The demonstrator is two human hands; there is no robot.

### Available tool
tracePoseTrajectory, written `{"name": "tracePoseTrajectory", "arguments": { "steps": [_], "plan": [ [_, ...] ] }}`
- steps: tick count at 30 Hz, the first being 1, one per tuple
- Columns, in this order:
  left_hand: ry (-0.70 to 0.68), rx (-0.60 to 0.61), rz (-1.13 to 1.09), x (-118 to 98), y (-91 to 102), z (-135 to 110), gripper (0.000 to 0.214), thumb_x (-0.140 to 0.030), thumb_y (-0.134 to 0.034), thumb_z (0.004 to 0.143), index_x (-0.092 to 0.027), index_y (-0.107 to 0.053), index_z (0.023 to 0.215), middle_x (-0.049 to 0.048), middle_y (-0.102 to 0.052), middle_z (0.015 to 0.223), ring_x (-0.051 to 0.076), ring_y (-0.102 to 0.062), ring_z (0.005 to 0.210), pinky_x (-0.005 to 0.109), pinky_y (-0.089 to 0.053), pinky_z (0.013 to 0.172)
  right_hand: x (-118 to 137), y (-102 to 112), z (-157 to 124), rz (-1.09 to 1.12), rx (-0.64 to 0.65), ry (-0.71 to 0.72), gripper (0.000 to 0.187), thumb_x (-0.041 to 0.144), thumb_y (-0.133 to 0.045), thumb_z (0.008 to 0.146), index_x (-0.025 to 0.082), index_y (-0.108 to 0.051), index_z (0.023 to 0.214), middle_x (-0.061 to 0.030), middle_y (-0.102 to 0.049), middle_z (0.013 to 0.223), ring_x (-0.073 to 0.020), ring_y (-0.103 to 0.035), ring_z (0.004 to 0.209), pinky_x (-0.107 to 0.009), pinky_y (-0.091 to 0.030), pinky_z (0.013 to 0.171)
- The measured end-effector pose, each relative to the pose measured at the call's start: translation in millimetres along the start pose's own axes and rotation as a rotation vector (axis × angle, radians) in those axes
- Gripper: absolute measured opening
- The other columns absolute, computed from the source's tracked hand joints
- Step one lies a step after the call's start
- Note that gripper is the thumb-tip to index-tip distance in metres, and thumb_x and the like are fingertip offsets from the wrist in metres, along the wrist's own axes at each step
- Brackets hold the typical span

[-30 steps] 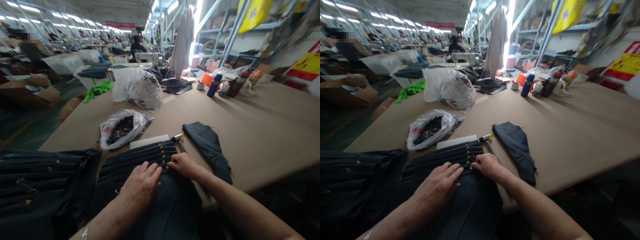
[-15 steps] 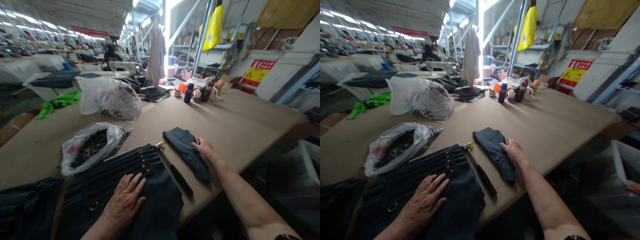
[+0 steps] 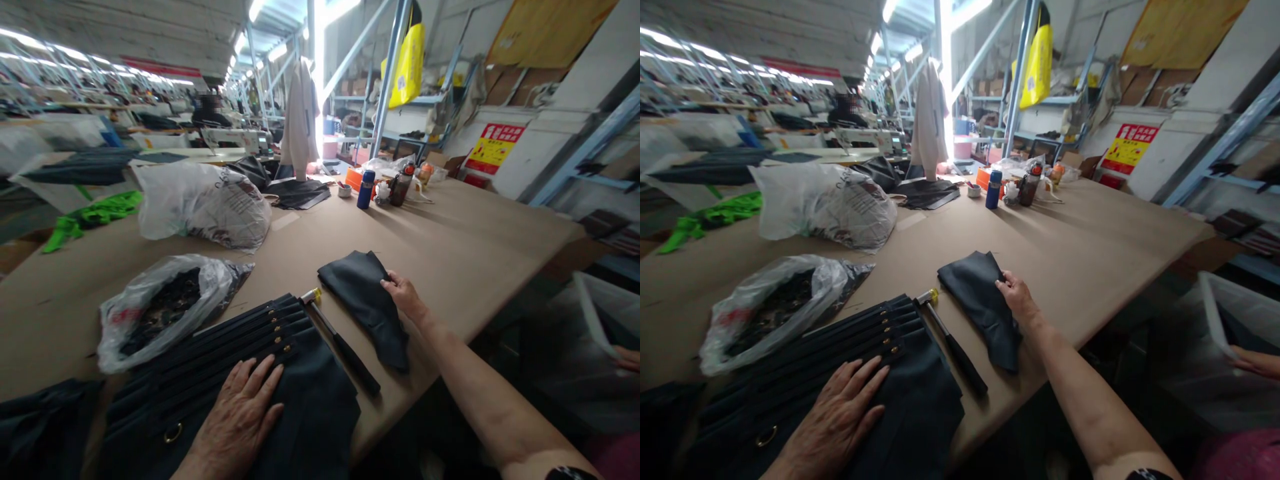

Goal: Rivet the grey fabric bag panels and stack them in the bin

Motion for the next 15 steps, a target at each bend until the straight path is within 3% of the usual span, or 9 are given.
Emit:
{"name": "tracePoseTrajectory", "arguments": {
  "steps": [3,5,7,9,10,13,15],
  "plan": [
    [0.020,0.006,-0.023,1.1,-1.1,-0.6,0.049,-0.049,-0.052,0.083,-0.024,-0.055,0.126,0.0043,-0.054,0.130,0.027,-0.045,0.118,0.041,-0.032,0.101,54.3,-14.0,-11.9,0.284,0.185,0.101,0.038,0.039,-0.050,0.081,0.016,-0.057,0.111,-0.0063,-0.061,0.113,-0.0191,-0.056,0.101,-0.031,-0.044,0.089],
    [0.027,0.014,-0.031,1.5,-2.2,-1.0,0.049,-0.048,-0.052,0.084,-0.024,-0.054,0.126,0.0040,-0.054,0.131,0.027,-0.045,0.118,0.041,-0.033,0.101,94.2,-35.6,-34.0,0.422,0.422,0.187,0.029,0.036,-0.056,0.081,0.017,-0.060,0.102,-0.0066,-0.055,0.125,-0.0197,-0.052,0.111,-0.032,-0.040,0.096],
    [0.031,0.026,-0.038,1.7,-3.0,-1.3,0.049,-0.048,-0.052,0.084,-0.025,-0.053,0.127,0.0037,-0.053,0.132,0.027,-0.045,0.119,0.041,-0.034,0.101,123.8,-63.5,-66.4,0.429,0.727,0.262,0.022,0.034,-0.058,0.082,0.017,-0.062,0.096,-0.0061,-0.049,0.133,-0.0196,-0.048,0.118,-0.032,-0.036,0.101],
    [0.041,0.042,-0.051,2.3,-3.5,-1.7,0.048,-0.047,-0.051,0.085,-0.025,-0.053,0.128,0.0037,-0.053,0.132,0.027,-0.045,0.119,0.041,-0.036,0.101,131.2,-82.4,-89.2,0.380,0.870,0.282,0.022,0.034,-0.055,0.086,0.017,-0.062,0.099,-0.0057,-0.053,0.128,-0.0178,-0.050,0.115,-0.031,-0.037,0.099],
    [0.045,0.047,-0.057,2.6,-3.6,-2.0,0.048,-0.047,-0.051,0.085,-0.025,-0.053,0.127,0.0037,-0.053,0.132,0.027,-0.045,0.119,0.042,-0.036,0.100,126.6,-86.1,-90.9,0.339,0.833,0.275,0.023,0.034,-0.053,0.088,0.017,-0.062,0.101,-0.0053,-0.059,0.119,-0.0165,-0.054,0.108,-0.029,-0.040,0.096],
    [0.040,0.050,-0.061,2.5,-3.0,-3.0,0.048,-0.047,-0.051,0.084,-0.025,-0.054,0.127,0.0044,-0.053,0.132,0.028,-0.045,0.120,0.043,-0.037,0.100,88.6,-77.5,-70.9,0.044,0.502,0.222,0.023,0.032,-0.045,0.092,0.017,-0.062,0.097,-0.0020,-0.065,0.091,-0.0127,-0.059,0.084,-0.023,-0.046,0.078],
    [0.038,0.041,-0.064,2.6,-2.4,-3.4,0.049,-0.046,-0.052,0.084,-0.024,-0.053,0.128,0.0047,-0.052,0.133,0.028,-0.045,0.120,0.043,-0.037,0.101,56.4,-64.5,-53.1,-0.224,0.320,0.157,0.022,0.028,-0.045,0.092,0.017,-0.061,0.101,-0.0027,-0.065,0.093,-0.0131,-0.059,0.085,-0.022,-0.045,0.080]
  ]
}}
Point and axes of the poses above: each hand's wrist, its own z-axis towards the middle knuckle, its own y-axis out of the back of the hand, x = y × z, the point moved 8 cm from there along z, towards the middle knuckle
